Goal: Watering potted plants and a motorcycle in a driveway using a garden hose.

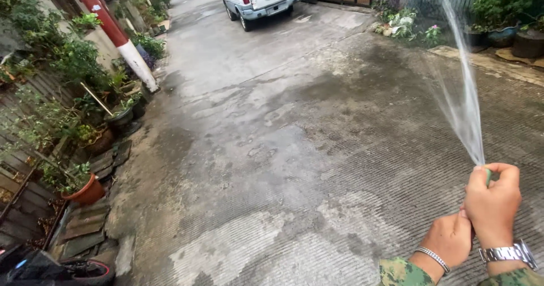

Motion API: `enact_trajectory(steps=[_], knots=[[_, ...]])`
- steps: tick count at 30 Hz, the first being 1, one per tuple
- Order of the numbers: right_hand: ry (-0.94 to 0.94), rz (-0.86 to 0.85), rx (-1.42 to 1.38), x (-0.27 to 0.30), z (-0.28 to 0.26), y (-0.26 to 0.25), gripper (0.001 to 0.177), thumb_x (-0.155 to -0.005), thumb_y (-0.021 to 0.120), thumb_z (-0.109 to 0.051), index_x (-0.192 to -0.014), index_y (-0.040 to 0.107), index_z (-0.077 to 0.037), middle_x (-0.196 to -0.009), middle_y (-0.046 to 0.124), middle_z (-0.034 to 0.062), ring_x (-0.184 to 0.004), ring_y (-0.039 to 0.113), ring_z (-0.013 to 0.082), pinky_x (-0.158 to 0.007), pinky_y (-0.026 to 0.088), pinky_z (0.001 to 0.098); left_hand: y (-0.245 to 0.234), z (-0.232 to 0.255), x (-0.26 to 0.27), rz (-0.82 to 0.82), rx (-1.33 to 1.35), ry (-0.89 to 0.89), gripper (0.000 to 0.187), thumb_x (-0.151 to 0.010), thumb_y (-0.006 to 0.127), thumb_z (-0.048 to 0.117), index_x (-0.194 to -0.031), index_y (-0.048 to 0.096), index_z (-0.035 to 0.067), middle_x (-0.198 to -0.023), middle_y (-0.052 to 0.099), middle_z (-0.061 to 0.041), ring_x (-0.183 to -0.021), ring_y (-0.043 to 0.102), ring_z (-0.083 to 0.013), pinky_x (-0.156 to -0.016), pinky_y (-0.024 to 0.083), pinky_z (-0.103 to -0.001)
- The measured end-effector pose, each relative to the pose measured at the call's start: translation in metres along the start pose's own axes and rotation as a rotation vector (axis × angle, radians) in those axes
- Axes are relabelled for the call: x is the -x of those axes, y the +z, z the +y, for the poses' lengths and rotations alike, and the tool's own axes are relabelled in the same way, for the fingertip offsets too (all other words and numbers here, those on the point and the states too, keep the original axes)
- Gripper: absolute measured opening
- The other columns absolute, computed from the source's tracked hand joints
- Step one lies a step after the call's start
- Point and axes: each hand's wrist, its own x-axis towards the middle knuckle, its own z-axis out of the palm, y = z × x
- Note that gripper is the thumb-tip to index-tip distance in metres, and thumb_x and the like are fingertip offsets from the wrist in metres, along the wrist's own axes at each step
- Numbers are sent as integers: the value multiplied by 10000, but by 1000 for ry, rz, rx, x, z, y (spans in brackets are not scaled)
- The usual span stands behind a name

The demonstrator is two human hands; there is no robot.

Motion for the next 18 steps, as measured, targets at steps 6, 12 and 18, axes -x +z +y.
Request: enact_trajectory(steps=[6,12,18], knots=[[-18,12,-21,-3,7,2,215,-1124,592,-154,-1152,478,26,-678,590,105,-513,556,177,-445,432,378,-3,3,1,14,16,26,499,-1170,338,344,-1044,639,-33,-1029,637,-332,-1031,592,-547,-854,482,-583],[-126,115,58,-10,22,1,170,-1076,641,-156,-1095,546,-16,-667,552,79,-537,564,183,-482,426,372,42,-99,-24,13,-317,365,431,-1192,290,225,-989,568,-35,-938,647,-289,-921,608,-508,-817,457,-586],[-96,106,17,-7,8,-7,160,-1043,614,-157,-1094,533,-28,-598,550,78,-464,547,161,-434,401,361,6,4,-4,23,29,159,410,-1107,335,254,-1064,633,-25,-957,648,-306,-950,599,-531,-787,462,-578]])
